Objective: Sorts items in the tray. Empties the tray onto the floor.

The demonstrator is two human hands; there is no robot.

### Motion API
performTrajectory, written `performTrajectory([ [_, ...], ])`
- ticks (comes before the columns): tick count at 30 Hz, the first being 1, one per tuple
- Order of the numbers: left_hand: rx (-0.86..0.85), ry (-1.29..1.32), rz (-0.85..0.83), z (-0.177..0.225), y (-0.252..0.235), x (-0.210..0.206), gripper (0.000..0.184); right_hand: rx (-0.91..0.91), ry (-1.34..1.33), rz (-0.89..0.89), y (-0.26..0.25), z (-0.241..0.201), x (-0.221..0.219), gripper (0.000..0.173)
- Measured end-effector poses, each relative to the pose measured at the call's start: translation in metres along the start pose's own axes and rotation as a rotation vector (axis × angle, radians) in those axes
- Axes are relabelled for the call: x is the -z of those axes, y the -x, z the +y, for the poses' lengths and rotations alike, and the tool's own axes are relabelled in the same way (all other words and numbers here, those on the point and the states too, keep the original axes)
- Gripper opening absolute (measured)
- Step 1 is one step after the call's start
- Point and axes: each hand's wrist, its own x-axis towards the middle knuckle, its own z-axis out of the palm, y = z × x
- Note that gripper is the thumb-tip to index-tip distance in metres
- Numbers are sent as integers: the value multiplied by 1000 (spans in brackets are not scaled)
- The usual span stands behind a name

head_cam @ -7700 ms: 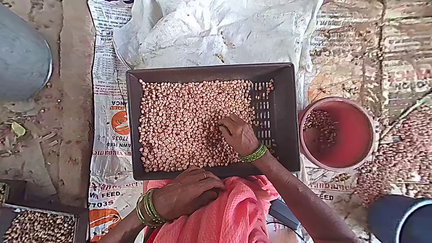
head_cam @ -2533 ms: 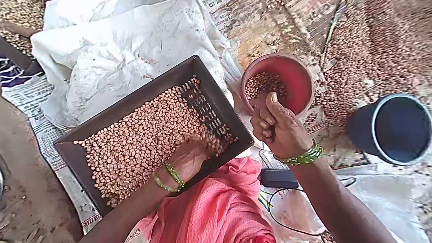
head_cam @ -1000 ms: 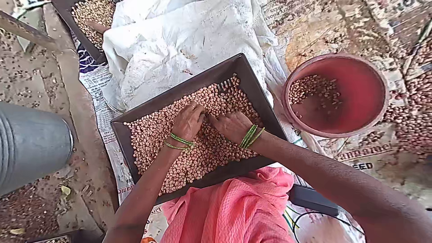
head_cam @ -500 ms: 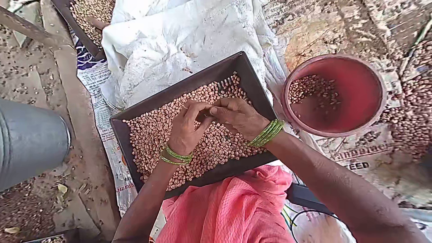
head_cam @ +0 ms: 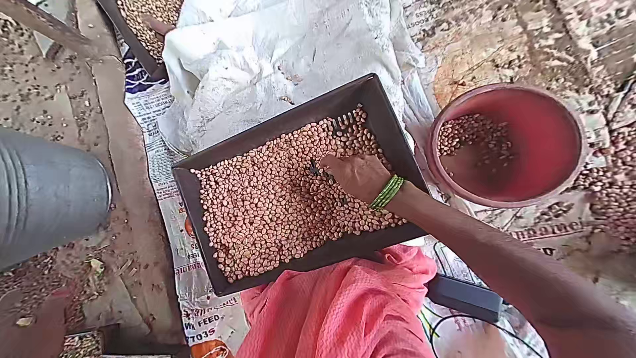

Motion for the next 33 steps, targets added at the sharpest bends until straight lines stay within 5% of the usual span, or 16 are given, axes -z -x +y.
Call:
performTrajectory([
  [1,-214,38,88,-39,-5,-6,60,31,80,-21,-4,-1,-3,29],
  [2,-249,164,83,-45,-4,-9,61,83,139,-15,-8,-1,-6,29],
  [7,-487,337,-4,24,-4,-31,52,415,285,142,-13,7,-19,19],
  [12,-889,492,-190,126,21,-68,38,275,267,-6,-18,5,-7,27],
  [19,-1147,351,-383,224,80,-126,23,108,245,-89,-18,-16,-4,20],
  [22,-1232,299,-329,238,94,-156,19,-43,-170,-86,-16,-4,5,25],
  [25,-1273,290,-281,240,101,-173,17,-120,-1167,32,10,22,18,20],
  [27,-1279,254,-247,241,105,-175,17,-145,-1493,-48,28,33,28,37],
  [29,-1283,234,-215,240,109,-175,15,-169,-1408,-38,42,34,27,43],
  [33,-1295,195,-158,238,112,-177,14,-37,-743,-32,58,21,8,37],
])
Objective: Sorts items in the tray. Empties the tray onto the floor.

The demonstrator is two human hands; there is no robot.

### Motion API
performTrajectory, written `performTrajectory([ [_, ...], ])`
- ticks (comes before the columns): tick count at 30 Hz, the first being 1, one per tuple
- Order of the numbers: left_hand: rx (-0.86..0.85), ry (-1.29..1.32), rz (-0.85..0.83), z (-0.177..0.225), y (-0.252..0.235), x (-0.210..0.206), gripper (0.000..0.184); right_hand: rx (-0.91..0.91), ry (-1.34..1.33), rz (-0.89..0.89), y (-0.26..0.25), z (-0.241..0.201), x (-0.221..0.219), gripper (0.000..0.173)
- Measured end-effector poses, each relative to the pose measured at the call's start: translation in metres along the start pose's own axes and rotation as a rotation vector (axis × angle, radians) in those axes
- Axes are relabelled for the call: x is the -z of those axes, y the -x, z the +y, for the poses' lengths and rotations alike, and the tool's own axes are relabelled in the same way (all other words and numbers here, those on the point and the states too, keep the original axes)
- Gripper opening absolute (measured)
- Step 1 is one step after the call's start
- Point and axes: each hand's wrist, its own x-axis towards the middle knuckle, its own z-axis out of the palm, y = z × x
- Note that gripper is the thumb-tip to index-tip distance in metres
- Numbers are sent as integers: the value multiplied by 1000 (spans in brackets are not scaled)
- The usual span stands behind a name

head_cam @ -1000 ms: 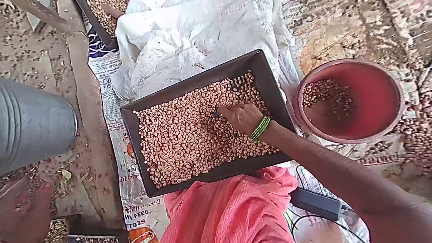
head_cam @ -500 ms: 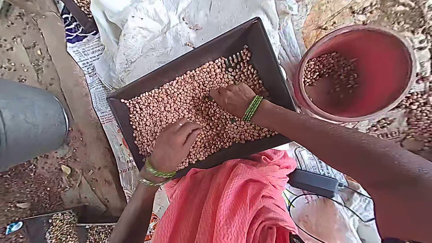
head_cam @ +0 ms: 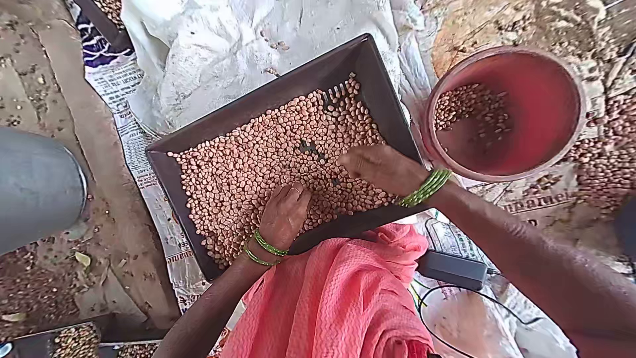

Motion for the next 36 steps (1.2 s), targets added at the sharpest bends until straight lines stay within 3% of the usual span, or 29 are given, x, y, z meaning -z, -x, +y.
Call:
performTrajectory([
  [4,-32,-32,18,1,5,-3,10,86,476,-39,-4,2,-27,26],
  [8,-76,-105,69,1,9,-8,11,233,691,39,-26,-4,-51,26],
  [10,-54,-103,91,3,10,-8,13,222,818,-35,-39,-11,-59,23],
  [13,142,86,70,2,18,11,17,214,910,-108,-50,-15,-68,25],
  [18,519,298,114,-39,32,72,18,305,841,-30,-55,-3,-70,19],
  [21,551,268,142,-58,21,90,17,162,555,-57,-57,-12,-60,21],
  [24,318,407,214,-47,-4,97,22,27,-328,-50,-47,-16,-41,17],
  [26,146,562,257,-28,-23,102,28,-95,-811,-222,-37,-19,-28,33],
  [28,59,613,254,-15,-35,103,32,-133,-889,-303,-29,-20,-19,50],
  [31,58,540,204,-21,-30,97,29,-121,-647,-100,-18,-20,-17,51],
  [33,109,527,192,-32,-16,92,27,-2,-117,10,-11,-7,-18,42],
  [36,187,515,220,-46,4,90,27,74,568,11,-3,5,-34,30],
])
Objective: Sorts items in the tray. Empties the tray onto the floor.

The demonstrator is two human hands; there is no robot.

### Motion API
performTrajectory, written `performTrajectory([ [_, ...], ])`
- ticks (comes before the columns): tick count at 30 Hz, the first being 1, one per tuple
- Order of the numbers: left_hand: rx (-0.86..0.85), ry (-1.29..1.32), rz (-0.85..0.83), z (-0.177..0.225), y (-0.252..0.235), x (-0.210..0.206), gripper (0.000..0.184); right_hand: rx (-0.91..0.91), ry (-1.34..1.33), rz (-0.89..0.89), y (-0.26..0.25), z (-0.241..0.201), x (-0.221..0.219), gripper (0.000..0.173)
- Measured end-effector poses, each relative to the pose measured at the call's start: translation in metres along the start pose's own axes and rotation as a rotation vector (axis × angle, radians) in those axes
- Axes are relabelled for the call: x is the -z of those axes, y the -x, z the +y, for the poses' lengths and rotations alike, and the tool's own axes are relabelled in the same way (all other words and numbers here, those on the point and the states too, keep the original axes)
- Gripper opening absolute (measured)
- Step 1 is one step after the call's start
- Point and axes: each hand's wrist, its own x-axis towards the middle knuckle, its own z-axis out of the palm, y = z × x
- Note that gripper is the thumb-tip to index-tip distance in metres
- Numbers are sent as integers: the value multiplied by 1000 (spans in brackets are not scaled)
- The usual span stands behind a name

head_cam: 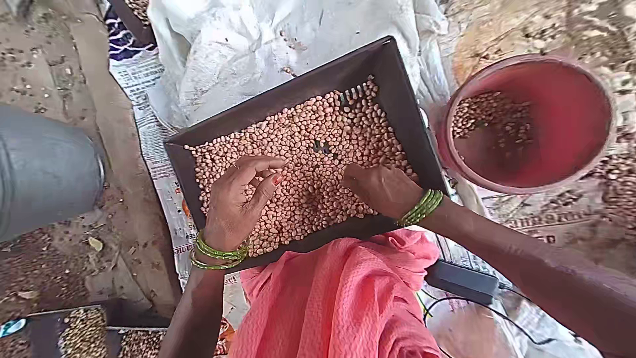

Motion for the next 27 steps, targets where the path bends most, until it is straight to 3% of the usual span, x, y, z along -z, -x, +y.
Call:
performTrajectory([
  [3,41,25,46,-2,11,8,26,39,283,2,-2,-16,-17,15],
  [10,4,-8,14,2,7,-2,27,47,394,-93,-5,-39,-18,13],
  [14,-7,-82,-45,10,-5,-18,25,119,339,-31,-7,-22,-22,12],
  [16,-14,-136,-104,11,-11,-30,24,-49,98,-165,-12,-16,0,22],
  [17,-20,-141,-142,10,-13,-37,23,-86,-123,-146,-11,-9,12,24],
  [19,-30,-163,-224,8,-19,-55,21,-67,-681,-21,1,12,27,17],
  [21,-80,-211,-301,6,-24,-77,21,-26,-1248,-78,17,30,40,22],
  [22,-128,-244,-314,4,-27,-88,21,-8,-1397,-114,24,37,46,27],
  [24,-218,-323,-327,-2,-30,-104,20,-10,-1489,-71,35,42,52,38],
  [27,-252,-438,-383,-1,-29,-112,20,-74,-1397,86,43,40,51,46],
])
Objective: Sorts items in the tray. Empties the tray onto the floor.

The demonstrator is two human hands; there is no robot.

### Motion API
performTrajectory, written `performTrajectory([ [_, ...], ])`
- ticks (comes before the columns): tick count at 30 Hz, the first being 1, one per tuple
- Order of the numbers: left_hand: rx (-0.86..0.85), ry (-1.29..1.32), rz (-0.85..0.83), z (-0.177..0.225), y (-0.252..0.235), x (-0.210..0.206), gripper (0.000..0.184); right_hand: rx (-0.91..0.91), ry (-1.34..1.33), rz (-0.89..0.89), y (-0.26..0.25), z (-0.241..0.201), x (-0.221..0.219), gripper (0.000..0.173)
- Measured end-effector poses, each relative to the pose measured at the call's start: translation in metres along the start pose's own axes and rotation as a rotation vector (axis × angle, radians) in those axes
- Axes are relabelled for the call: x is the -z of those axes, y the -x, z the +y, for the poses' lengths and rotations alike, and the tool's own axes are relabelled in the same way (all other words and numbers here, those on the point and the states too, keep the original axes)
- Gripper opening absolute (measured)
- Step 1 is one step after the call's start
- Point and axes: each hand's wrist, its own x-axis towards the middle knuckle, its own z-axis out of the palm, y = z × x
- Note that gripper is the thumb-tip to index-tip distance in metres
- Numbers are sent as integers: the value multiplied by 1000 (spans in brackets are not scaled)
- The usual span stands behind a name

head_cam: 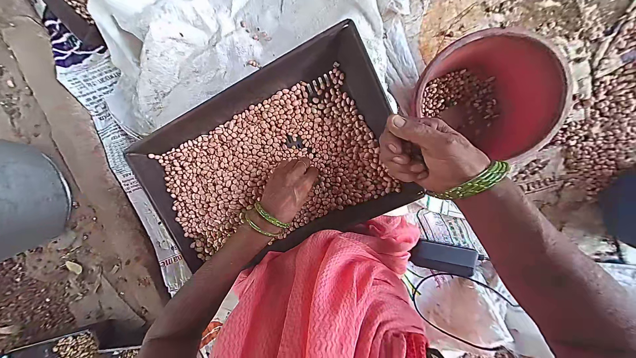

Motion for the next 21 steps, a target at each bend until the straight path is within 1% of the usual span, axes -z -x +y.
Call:
performTrajectory([
  [3,31,-56,-103,8,0,3,20,10,157,71,7,8,-3,45],
  [5,43,-74,-166,12,-3,7,20,15,387,107,12,11,-11,41],
  [6,53,-70,-202,14,-6,10,19,39,569,111,14,13,-15,37],
  [8,69,-34,-226,13,-10,14,20,92,988,50,16,21,-20,33],
  [10,159,56,-198,8,-12,24,22,125,1334,-60,13,33,-29,22],
  [12,254,149,-97,1,-9,40,19,30,1604,-226,8,36,-41,15],
  [14,293,202,28,-8,0,55,17,-135,1730,-364,-2,29,-57,21],
  [16,315,199,85,-19,11,66,19,-205,1784,-415,-13,27,-66,22],
  [21,378,164,79,-29,31,73,21,-317,1823,-452,-20,26,-71,23],
])
